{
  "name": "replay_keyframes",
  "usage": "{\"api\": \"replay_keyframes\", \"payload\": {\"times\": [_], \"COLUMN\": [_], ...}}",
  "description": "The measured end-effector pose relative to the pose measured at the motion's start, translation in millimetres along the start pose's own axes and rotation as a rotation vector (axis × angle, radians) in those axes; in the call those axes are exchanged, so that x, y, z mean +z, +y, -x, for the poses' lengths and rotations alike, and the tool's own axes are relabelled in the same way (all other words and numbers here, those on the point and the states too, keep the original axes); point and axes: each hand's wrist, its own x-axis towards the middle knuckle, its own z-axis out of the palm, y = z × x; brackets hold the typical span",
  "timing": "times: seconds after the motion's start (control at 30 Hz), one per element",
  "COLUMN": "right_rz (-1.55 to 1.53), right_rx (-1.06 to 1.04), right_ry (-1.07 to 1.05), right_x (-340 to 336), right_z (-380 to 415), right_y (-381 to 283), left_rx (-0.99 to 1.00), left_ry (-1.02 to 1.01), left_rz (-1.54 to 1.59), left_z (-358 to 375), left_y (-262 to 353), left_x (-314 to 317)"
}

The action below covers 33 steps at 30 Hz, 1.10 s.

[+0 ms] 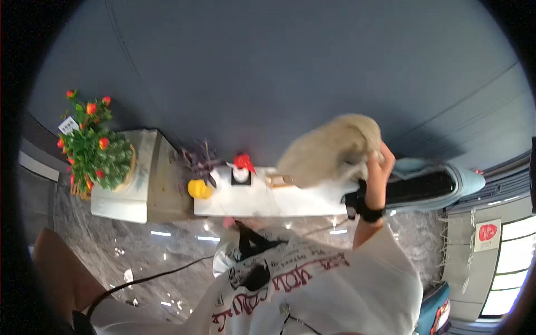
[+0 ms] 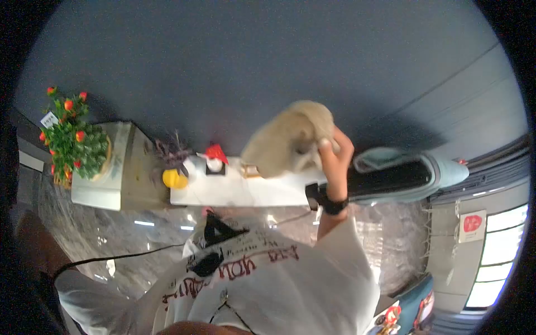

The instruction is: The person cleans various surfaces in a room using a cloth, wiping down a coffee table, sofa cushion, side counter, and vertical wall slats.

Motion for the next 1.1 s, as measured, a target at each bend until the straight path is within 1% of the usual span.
{"api": "replay_keyframes", "payload": {"times": [0.03,0.1,0.2,0.23,0.3,0.37,0.43,0.5,0.53,0.57,0.6,0.63,0.7,0.73,0.77,0.8,0.83,0.87,0.9,0.93,0.97,1.0,1.03,1.07,1.1], "right_rz": [-0.108,-0.005,0.207,0.263,0.202,0.189,0.275,0.162,-0.022,-0.196,-0.193,-0.182,-0.265,-0.233,-0.241,-0.154,-0.073,0.019,0.183,0.338,0.490,0.705,0.763,0.694,0.700], "right_rx": [-0.034,-0.025,-0.146,-0.189,-0.175,-0.107,-0.144,-0.103,-0.042,0.003,0.026,-0.005,-0.135,-0.205,-0.201,-0.245,-0.291,-0.430,-0.513,-0.608,-0.692,-0.691,-0.797,-0.918,-0.947], "right_ry": [0.033,0.172,0.295,0.322,0.309,0.291,0.203,0.060,0.049,0.027,-0.048,-0.130,-0.314,-0.332,-0.332,-0.300,-0.267,-0.273,-0.259,-0.212,-0.115,-0.046,0.126,0.308,0.444], "right_x": [3.0,6.7,22.1,26.6,33.9,41.5,52.3,53.4,68.0,84.3,94.0,105.2,118.1,121.7,120.0,117.2,114.2,109.3,102.0,94.4,87.2,79.2,74.9,74.0,75.1], "right_z": [-2.9,8.0,6.7,5.4,10.0,12.1,7.0,4.2,0.8,-2.7,-1.6,-4.0,-12.3,-16.4,-20.8,-26.7,-32.3,-41.3,-47.8,-55.0,-64.3,-73.7,-86.3,-103.2,-114.6], "right_y": [4.3,6.1,-9.6,-14.3,-14.7,-22.1,-23.3,-12.1,-5.9,1.9,5.8,7.2,11.2,14.1,12.0,6.2,-4.5,-6.0,-11.0,-8.5,-8.4,-17.9,-9.4,-14.2,-15.3], "left_rx": [-0.014,-0.042,-0.082,-0.087,-0.066,-0.026,0.007,0.037,0.033,0.038,0.031,0.013,-0.058,-0.127,-0.217,-0.241,-0.453,-0.467,-0.484,-0.451,-0.423,-0.380,-0.156,-0.068,0.007], "left_ry": [-0.033,-0.100,-0.195,-0.196,-0.158,-0.103,-0.015,0.062,0.071,0.122,0.139,0.116,-0.053,-0.246,-0.497,-0.683,-0.757,-0.815,-0.871,-0.748,-0.625,-0.565,-0.273,-0.188,-0.086], "left_rz": [0.042,0.135,0.255,0.271,0.268,0.242,0.227,0.227,0.261,0.263,0.293,0.359,0.550,0.628,0.659,0.670,0.779,0.722,0.662,0.641,0.617,0.524,0.461,0.337,0.220], "left_z": [6.2,14.7,27.6,25.9,16.4,3.1,-4.0,-14.6,-18.1,-23.9,-23.8,-23.6,-12.8,2.3,20.8,36.6,42.5,43.2,39.7,32.5,21.6,7.2,-0.4,-20.0,-37.0], "left_y": [-8.2,-22.1,-39.4,-43.7,-53.2,-60.2,-68.8,-74.5,-76.3,-79.8,-79.6,-78.0,-73.3,-65.4,-59.1,-59.6,-57.9,-62.3,-68.5,-71.7,-73.4,-74.8,-81.3,-80.5,-81.5], "left_x": [3.3,17.1,41.2,48.4,57.0,56.4,53.4,51.5,51.3,49.8,51.1,59.7,96.2,124.1,146.5,160.8,159.5,155.3,154.0,150.4,145.8,140.0,149.7,146.3,144.8]}}
